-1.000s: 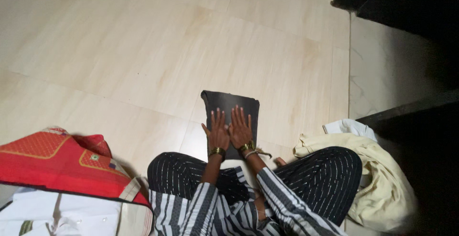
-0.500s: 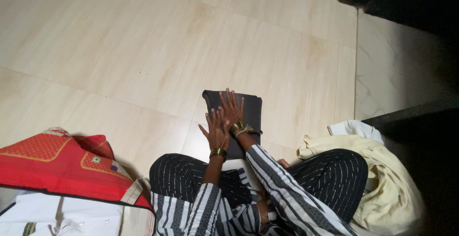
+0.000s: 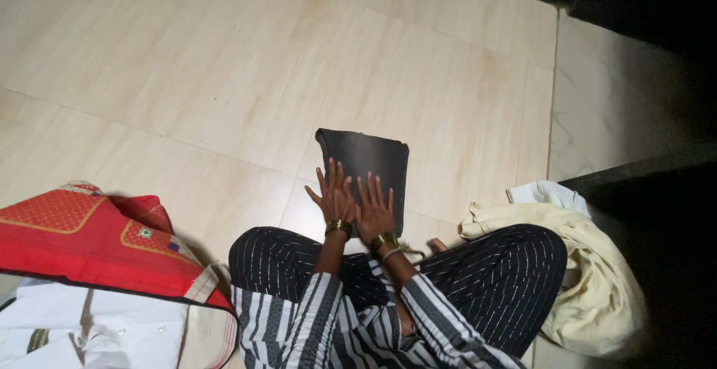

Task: The person folds a white shirt and a pair of dark jeans by hand while sitting on the floor, placing the folded items into a red bag.

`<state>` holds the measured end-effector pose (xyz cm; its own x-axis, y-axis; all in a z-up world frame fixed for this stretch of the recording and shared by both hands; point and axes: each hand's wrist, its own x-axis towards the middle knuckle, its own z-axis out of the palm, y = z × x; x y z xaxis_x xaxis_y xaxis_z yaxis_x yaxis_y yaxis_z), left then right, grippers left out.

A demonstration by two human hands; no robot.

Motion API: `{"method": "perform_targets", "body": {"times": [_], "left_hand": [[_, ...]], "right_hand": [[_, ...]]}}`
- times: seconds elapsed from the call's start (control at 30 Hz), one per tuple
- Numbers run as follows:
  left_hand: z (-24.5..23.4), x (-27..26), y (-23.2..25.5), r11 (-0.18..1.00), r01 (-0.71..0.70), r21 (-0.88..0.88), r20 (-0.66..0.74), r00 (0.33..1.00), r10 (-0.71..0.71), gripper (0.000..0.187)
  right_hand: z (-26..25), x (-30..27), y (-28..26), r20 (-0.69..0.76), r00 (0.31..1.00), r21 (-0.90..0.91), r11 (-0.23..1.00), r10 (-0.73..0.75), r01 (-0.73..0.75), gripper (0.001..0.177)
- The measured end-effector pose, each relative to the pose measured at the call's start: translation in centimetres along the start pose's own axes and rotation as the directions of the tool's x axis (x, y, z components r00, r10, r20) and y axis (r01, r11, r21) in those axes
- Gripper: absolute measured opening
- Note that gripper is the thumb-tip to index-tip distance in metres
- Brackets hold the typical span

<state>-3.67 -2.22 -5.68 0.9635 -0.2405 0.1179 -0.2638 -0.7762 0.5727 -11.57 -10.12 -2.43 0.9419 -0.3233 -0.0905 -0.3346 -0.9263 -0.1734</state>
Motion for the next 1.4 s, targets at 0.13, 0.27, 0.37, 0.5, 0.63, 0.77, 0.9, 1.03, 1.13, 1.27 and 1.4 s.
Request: {"method": "perform_targets", "body": {"times": [0.13, 0.27, 0.37, 0.5, 0.63, 0.77, 0.9, 1.03, 1.13, 1.27, 1.4], "left_hand": [[-0.2, 0.0, 0.8, 0.996, -0.007, 0.084, 0.039, 0.999, 0.004, 0.057], [-1.8, -0.3, 1.9, 0.981, -0.060, 0.185, 0.094, 0.995, 0.043, 0.070], [-2.6, 0.0, 2.4, 0.979, -0.079, 0.188, 0.105, 0.993, 0.060, 0.074], [-2.2, -0.1, 2.6, 0.977, -0.093, 0.191, 0.059, 0.995, 0.083, 0.073], [-2.1, 0.2, 2.7, 0.975, -0.085, 0.206, 0.056, 0.996, 0.075, 0.071], [-1.5, -0.1, 2.3, 0.977, -0.090, 0.193, 0.042, 0.996, 0.083, 0.070], [-0.4, -0.2, 1.6, 0.976, -0.107, 0.189, -0.005, 0.994, 0.110, 0.068], [0.2, -0.4, 0.1, 0.988, -0.137, -0.074, -0.012, 0.991, 0.136, 0.066], [0.3, 0.0, -0.8, 0.978, -0.103, -0.184, 0.072, 0.990, 0.117, 0.073], [0.3, -1.7, -1.6, 0.977, -0.160, -0.140, 0.136, 0.974, 0.179, 0.081], [-0.4, -3.5, -1.3, 0.991, -0.135, -0.009, 0.263, 0.956, 0.133, 0.085]], "right_hand": [[-1.6, -0.9, 0.1, 0.031, 0.985, -0.074, 0.984, 0.167, -0.165, 0.071], [-2.4, 5.2, 2.1, -0.115, 0.968, -0.065, 0.970, 0.225, -0.233, 0.079], [-3.1, 10.2, 3.9, -0.210, 0.965, -0.020, 0.986, 0.160, -0.168, 0.083], [-3.5, 13.9, 4.7, -0.121, 0.967, -0.040, 0.972, 0.225, -0.231, 0.083], [-2.9, 12.8, 4.9, -0.156, 0.973, -0.038, 0.984, 0.168, -0.176, 0.082], [-1.5, 9.5, 5.0, -0.225, 0.973, -0.087, 0.993, 0.054, -0.075, 0.080], [-1.1, 6.0, 4.6, -0.145, 0.989, -0.080, 0.997, -0.008, -0.003, 0.077], [-0.7, 2.1, 4.1, -0.103, 0.994, -0.084, 0.996, -0.049, 0.040, 0.078], [-0.7, 1.7, 4.1, -0.084, 0.995, -0.086, 0.996, -0.045, 0.037, 0.078], [-0.5, 1.7, 4.4, -0.103, 0.994, -0.012, 0.999, -0.046, 0.045, 0.078], [-1.0, 1.5, 4.2, -0.114, 0.993, -0.037, 0.999, -0.029, 0.025, 0.077]]}}
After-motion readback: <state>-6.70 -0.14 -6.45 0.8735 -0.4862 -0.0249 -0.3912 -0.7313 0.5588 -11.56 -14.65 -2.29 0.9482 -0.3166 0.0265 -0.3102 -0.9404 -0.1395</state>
